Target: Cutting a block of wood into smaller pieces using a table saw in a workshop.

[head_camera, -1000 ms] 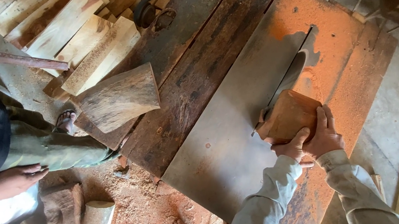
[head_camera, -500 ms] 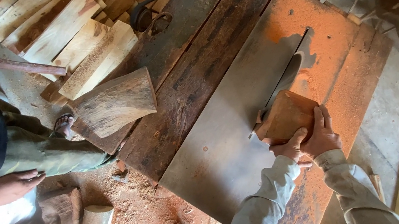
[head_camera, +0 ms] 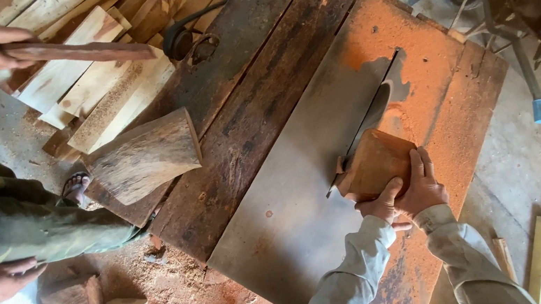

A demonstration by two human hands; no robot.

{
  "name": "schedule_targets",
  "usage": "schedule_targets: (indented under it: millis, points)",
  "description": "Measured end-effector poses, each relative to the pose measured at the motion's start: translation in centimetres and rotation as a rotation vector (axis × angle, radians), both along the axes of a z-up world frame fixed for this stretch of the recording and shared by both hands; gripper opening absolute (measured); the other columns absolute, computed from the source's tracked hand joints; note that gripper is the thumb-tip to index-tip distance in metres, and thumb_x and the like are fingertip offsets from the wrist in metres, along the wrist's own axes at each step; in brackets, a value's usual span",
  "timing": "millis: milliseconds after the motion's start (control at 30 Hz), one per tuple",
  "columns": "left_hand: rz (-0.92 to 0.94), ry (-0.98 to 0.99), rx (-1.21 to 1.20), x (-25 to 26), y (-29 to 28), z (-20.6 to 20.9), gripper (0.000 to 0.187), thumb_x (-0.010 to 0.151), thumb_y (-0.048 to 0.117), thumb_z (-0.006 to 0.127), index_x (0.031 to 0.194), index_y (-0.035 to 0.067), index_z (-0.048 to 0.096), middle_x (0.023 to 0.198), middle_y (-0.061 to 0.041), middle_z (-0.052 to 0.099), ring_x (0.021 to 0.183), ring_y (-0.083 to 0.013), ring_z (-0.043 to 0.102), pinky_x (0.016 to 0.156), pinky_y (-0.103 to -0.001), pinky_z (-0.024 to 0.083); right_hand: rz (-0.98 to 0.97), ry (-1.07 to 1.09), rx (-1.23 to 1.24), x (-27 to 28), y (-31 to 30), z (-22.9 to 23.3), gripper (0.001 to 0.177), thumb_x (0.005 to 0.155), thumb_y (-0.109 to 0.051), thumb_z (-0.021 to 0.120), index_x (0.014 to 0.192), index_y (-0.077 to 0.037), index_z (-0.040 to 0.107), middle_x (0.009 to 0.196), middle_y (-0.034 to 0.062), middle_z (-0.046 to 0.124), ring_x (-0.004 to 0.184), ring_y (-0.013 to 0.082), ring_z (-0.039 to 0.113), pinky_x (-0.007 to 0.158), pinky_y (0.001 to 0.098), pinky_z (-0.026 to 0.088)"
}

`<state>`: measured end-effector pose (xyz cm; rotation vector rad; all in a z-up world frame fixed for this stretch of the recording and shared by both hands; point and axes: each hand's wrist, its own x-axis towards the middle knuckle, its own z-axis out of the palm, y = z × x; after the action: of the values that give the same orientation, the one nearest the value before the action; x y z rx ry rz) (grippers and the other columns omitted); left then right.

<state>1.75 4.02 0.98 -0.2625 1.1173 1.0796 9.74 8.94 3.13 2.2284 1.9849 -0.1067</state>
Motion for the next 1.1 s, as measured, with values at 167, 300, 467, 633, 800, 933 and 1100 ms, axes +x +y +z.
schedule_targets:
  millis: [167, 300, 467, 633, 800, 933, 1100]
  points:
    - [0.049, 0.034, -0.009, -0.8, 0.0, 2.7, 0.122, 0.057, 0.028, 0.110, 0.141, 0.002, 0.026, 0.137, -0.021, 0.055, 0.132, -0.0395, 0.057, 0.110, -0.060, 0.049, -0.004, 0.004, -0.041, 0.3, 0.4, 0.0, 0.109, 0.063, -0.053, 0.059, 0.161, -0.028, 0.018, 0.166, -0.0009, 0.018, 0.108, 0.0415, 0.072, 0.098, 0.0468, 0.060]
    - [0.028, 0.014, -0.033, -1.3, 0.4, 3.1, 0.122, 0.056, 0.028, 0.111, 0.140, 0.005, 0.025, 0.137, -0.019, 0.053, 0.133, -0.0358, 0.056, 0.114, -0.056, 0.049, -0.007, 0.006, -0.050, 0.6, 0.6, -0.2, 0.109, 0.064, -0.052, 0.060, 0.161, -0.028, 0.016, 0.166, -0.0011, 0.017, 0.108, 0.0415, 0.072, 0.099, 0.0467, 0.060]
    - [0.069, 0.031, -0.036, -1.1, 0.9, 3.2, 0.124, 0.053, 0.029, 0.111, 0.139, 0.002, 0.026, 0.136, -0.021, 0.055, 0.131, -0.0368, 0.059, 0.112, -0.057, 0.049, -0.014, 0.008, -0.042, 0.2, 0.8, 0.3, 0.107, 0.064, -0.050, 0.060, 0.160, -0.028, 0.018, 0.166, -0.0013, 0.017, 0.106, 0.0420, 0.073, 0.098, 0.0467, 0.060]
    - [0.041, 0.083, -0.058, -2.0, 1.4, 6.2, 0.123, 0.051, 0.034, 0.110, 0.137, -0.001, 0.030, 0.135, -0.021, 0.058, 0.131, -0.0359, 0.060, 0.113, -0.053, 0.050, -0.020, 0.005, -0.038, 0.6, 1.1, -0.4, 0.109, 0.063, -0.049, 0.060, 0.161, -0.028, 0.017, 0.165, -0.0027, 0.016, 0.107, 0.0423, 0.072, 0.098, 0.0465, 0.060]
    - [-0.027, 0.108, -0.073, -2.5, 1.9, 7.1, 0.125, 0.051, 0.041, 0.107, 0.136, -0.005, 0.030, 0.137, -0.024, 0.054, 0.132, -0.0360, 0.058, 0.117, -0.051, 0.048, -0.025, 0.019, -0.048, 0.3, 1.4, 0.2, 0.109, 0.063, -0.049, 0.062, 0.160, -0.029, 0.016, 0.166, -0.0026, 0.016, 0.108, 0.0446, 0.072, 0.099, 0.0484, 0.060]
    - [0.040, 0.037, -0.059, -1.4, 1.9, 4.3, 0.122, 0.052, 0.032, 0.111, 0.138, -0.001, 0.032, 0.133, -0.020, 0.056, 0.129, -0.0354, 0.061, 0.111, -0.052, 0.051, -0.039, 0.012, -0.058, 0.4, 1.7, 0.1, 0.109, 0.062, -0.048, 0.062, 0.160, -0.031, 0.017, 0.167, -0.0045, 0.015, 0.106, 0.0445, 0.072, 0.098, 0.0479, 0.061]
    - [0.010, 0.043, -0.053, -1.6, 2.6, 5.0, 0.126, 0.053, 0.036, 0.110, 0.140, 0.000, 0.026, 0.140, -0.022, 0.052, 0.132, -0.0370, 0.058, 0.114, -0.054, 0.049, -0.036, 0.027, -0.059, 0.4, 2.0, 0.3, 0.108, 0.063, -0.047, 0.061, 0.159, -0.031, 0.016, 0.167, -0.0033, 0.016, 0.107, 0.0451, 0.072, 0.098, 0.0488, 0.061]
